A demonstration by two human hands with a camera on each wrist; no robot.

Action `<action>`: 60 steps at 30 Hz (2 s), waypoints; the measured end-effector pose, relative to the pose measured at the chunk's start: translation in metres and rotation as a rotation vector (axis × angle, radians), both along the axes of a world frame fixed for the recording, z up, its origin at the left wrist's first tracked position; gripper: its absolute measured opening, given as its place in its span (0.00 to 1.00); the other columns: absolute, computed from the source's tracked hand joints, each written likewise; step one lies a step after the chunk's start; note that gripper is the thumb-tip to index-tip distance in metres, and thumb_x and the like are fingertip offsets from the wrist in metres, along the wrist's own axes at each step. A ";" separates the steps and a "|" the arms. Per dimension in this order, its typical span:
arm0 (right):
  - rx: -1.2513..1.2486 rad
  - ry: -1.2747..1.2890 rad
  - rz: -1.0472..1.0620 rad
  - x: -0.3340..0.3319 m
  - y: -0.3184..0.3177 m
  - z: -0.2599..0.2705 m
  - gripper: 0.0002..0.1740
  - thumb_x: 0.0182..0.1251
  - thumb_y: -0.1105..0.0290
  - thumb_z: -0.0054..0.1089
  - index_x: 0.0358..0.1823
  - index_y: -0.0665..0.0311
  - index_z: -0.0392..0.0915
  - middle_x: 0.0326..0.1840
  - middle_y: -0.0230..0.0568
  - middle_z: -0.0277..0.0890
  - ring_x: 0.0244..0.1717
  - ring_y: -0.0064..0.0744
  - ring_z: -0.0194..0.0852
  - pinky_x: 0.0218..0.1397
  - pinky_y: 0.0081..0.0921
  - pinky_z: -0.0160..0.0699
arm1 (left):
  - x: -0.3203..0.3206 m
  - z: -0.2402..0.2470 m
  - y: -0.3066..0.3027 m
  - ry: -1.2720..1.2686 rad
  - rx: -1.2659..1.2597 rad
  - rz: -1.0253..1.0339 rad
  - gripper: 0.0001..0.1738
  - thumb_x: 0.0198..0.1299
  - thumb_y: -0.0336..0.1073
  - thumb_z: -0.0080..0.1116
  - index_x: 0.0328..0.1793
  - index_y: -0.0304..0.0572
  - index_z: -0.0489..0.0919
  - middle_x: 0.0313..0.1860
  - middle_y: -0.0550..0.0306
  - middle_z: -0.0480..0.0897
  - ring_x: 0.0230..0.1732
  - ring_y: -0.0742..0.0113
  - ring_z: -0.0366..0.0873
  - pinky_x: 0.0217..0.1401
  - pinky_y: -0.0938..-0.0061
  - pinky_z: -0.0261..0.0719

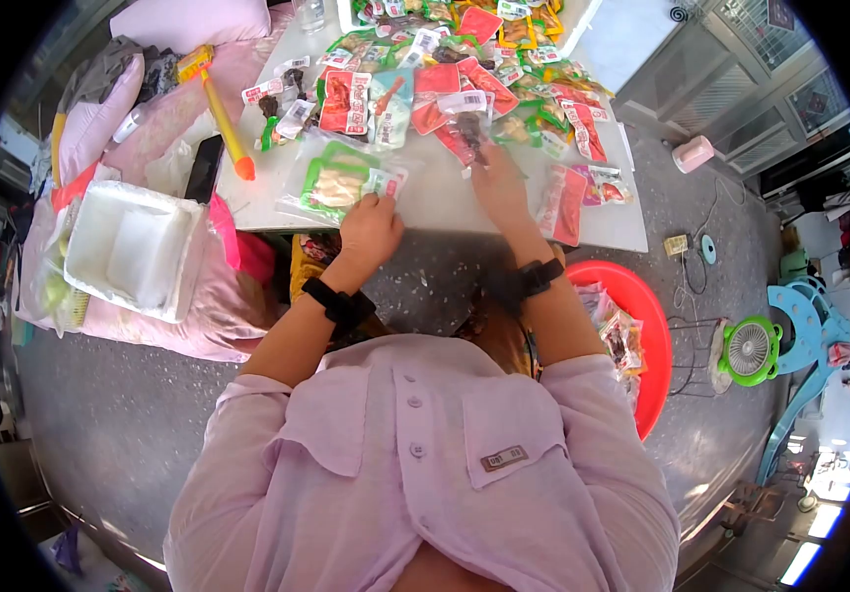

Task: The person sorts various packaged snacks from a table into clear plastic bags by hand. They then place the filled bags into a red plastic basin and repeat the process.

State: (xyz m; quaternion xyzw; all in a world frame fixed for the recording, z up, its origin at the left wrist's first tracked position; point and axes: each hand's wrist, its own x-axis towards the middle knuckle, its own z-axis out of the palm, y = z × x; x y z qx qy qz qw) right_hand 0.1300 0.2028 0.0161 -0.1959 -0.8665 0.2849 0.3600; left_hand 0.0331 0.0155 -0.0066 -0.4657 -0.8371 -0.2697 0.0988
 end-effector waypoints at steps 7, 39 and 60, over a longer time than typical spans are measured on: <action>0.372 -0.386 -0.217 -0.012 0.015 -0.014 0.29 0.46 0.62 0.51 0.53 0.60 0.62 0.49 0.43 0.65 0.52 0.42 0.60 0.43 0.46 0.62 | -0.003 -0.006 0.005 0.004 -0.015 0.024 0.05 0.42 0.33 0.49 0.26 0.39 0.71 0.24 0.47 0.71 0.25 0.49 0.72 0.27 0.59 0.71; -0.063 -0.422 -0.029 -0.027 0.200 0.082 0.10 0.49 0.67 0.49 0.24 0.69 0.69 0.21 0.45 0.69 0.25 0.35 0.68 0.32 0.29 0.67 | -0.011 -0.015 0.001 0.175 0.196 -0.070 0.08 0.38 0.31 0.50 0.27 0.38 0.72 0.41 0.51 0.72 0.50 0.52 0.65 0.51 0.59 0.58; -0.092 -0.377 -0.220 -0.201 0.194 0.033 0.27 0.44 0.59 0.56 0.40 0.75 0.67 0.40 0.58 0.71 0.43 0.51 0.70 0.42 0.38 0.68 | -0.017 -0.010 0.002 0.126 0.191 -0.133 0.08 0.36 0.33 0.52 0.25 0.39 0.70 0.41 0.48 0.71 0.48 0.51 0.65 0.48 0.59 0.59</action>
